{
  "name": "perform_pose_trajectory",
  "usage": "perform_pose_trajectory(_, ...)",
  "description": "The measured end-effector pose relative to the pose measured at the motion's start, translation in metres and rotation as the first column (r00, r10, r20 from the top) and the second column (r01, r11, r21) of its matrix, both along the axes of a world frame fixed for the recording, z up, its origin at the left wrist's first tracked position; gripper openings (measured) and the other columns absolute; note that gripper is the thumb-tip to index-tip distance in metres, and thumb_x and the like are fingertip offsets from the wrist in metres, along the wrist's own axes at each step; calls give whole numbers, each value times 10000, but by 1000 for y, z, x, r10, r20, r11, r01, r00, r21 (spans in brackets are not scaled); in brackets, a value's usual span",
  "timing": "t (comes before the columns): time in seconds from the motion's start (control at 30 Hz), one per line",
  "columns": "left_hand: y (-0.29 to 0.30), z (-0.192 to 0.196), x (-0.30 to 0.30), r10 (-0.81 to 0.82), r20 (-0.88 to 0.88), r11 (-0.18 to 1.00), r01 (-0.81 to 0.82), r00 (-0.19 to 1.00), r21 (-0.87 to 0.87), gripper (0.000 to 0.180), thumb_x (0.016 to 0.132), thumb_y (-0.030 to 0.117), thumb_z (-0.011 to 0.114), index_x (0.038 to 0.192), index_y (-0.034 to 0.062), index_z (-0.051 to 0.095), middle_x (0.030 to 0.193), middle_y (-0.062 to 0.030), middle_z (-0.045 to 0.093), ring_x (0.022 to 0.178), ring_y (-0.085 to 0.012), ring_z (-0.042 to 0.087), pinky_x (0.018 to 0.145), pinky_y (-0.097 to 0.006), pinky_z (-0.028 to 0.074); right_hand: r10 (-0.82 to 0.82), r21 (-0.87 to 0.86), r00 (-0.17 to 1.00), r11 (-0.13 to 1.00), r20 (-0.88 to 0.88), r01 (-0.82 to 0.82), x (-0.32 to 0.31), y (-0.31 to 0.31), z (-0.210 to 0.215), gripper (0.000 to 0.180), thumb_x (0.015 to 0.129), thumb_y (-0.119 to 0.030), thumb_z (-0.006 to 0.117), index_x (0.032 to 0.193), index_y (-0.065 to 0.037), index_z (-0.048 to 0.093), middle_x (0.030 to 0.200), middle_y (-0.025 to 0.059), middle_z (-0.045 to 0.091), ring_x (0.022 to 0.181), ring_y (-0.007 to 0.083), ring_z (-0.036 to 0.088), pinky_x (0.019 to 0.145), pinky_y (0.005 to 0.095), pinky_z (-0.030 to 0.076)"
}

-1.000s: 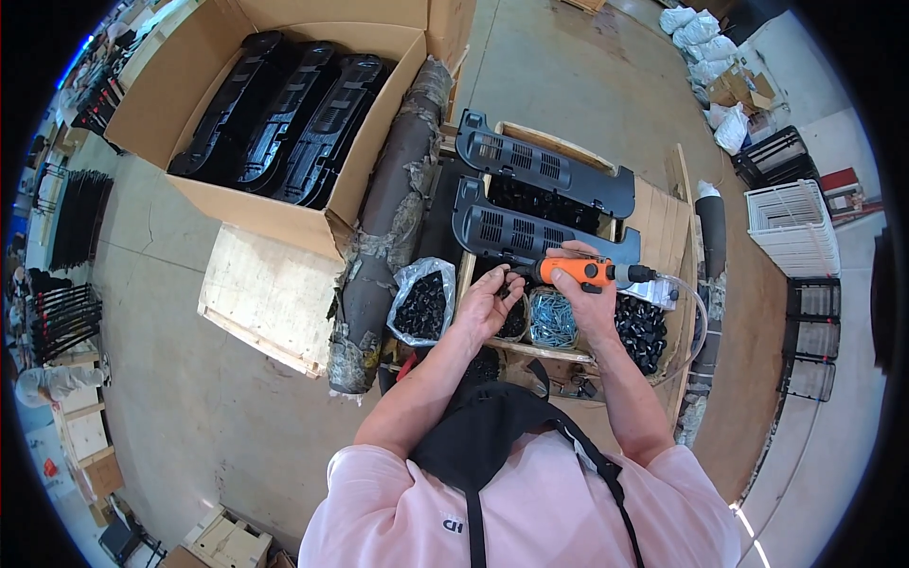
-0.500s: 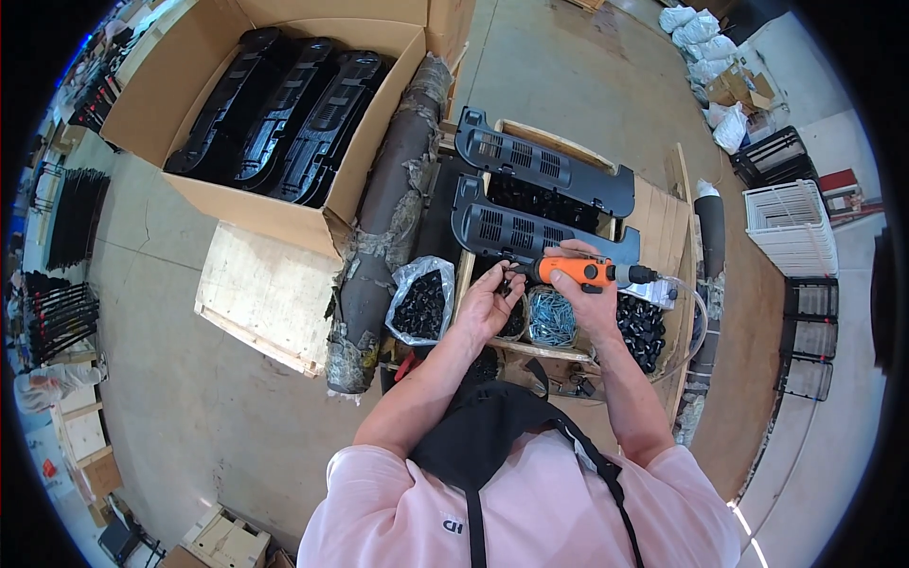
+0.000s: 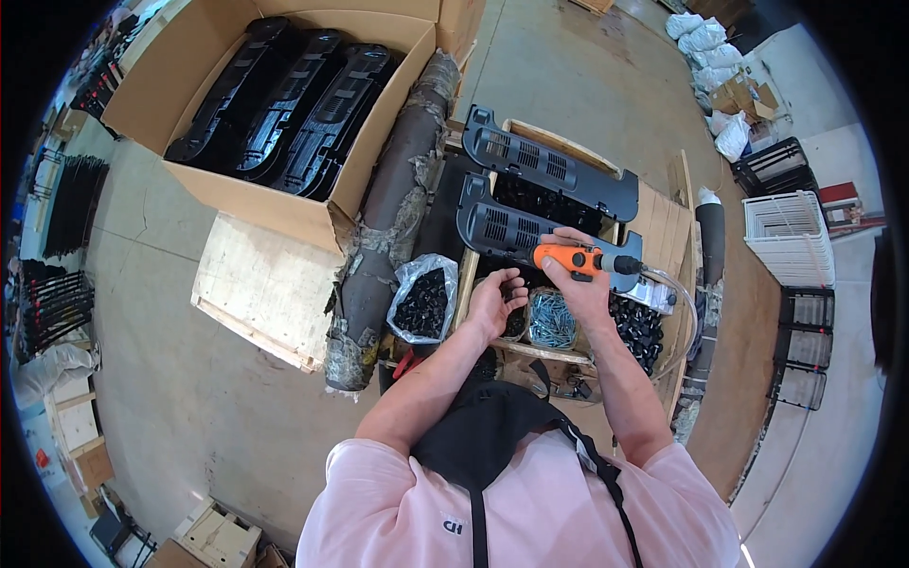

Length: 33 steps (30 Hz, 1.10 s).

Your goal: Assembling plastic housings by inserting metal fasteners and using a pneumatic screwdriver.

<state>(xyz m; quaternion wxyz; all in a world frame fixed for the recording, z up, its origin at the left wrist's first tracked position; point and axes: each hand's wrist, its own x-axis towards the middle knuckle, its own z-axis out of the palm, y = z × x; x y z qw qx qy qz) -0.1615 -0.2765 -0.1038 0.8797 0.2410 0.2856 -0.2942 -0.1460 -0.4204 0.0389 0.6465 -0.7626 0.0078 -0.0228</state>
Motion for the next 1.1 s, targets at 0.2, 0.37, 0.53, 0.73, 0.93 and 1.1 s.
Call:
perform_pose_trajectory(0.2, -10, 4, 18, -234, 121, 893, 164, 965, 420, 325, 1003, 353, 660, 1036, 30, 659, 922, -48, 667, 759, -137, 656, 651, -291, 548, 17, -49, 1000, 999, -8, -17, 6, 6, -7, 475, 891, -30, 767, 1330, -19, 586, 1249, 131, 711, 1140, 186, 680, 1042, 343, 536)
perform_pose_trajectory(0.37, -12, -1, 32, -275, 147, 865, 177, 950, 469, 279, 1050, 301, 618, 979, 33, 649, 862, -45, 661, 702, -125, 631, 609, -277, 528, 37, -107, 999, 994, -7, -38, 8, 14, -3, 477, 897, -63, 767, 1335, -32, 581, 1230, 120, 715, 1140, 178, 681, 1036, 336, 535)
perform_pose_trajectory(0.53, -16, -9, 31, -251, 165, 832, 126, 954, 540, 305, 1033, 302, 627, 949, 11, 664, 826, -42, 682, 652, -115, 622, 579, -274, 522, 132, -305, 990, 942, -44, -140, 12, 24, 4, 383, 910, -148, 761, 1264, -67, 640, 1190, 81, 719, 1071, 147, 686, 964, 305, 541)
perform_pose_trajectory(0.73, -19, -13, 28, -176, 167, 891, 85, 970, 445, 293, 1048, 275, 627, 903, 22, 654, 787, -39, 674, 626, -107, 612, 561, -260, 504, 139, -296, 990, 945, -31, -142, 15, 22, -4, 377, 891, -140, 779, 1240, -71, 655, 1145, 68, 727, 1019, 154, 696, 928, 312, 552)
perform_pose_trajectory(0.93, -18, -16, 27, -167, 167, 889, 76, 972, 451, 303, 1061, 277, 606, 893, 29, 653, 771, -37, 669, 619, -109, 610, 554, -262, 499, 186, -309, 982, 932, -36, -188, 17, 25, -2, 421, 884, -145, 785, 1277, -73, 652, 1127, 74, 741, 1048, 167, 704, 953, 315, 551)
perform_pose_trajectory(1.1, -19, -8, 28, -196, 131, 851, 102, 972, 515, 393, 1044, 392, 630, 897, 31, 673, 754, -30, 656, 603, -109, 603, 532, -265, 483, 225, -313, 973, 929, 49, -199, 8, 16, 23, 491, 893, -66, 763, 1347, -36, 579, 1313, 153, 698, 1213, 220, 671, 1074, 367, 519)
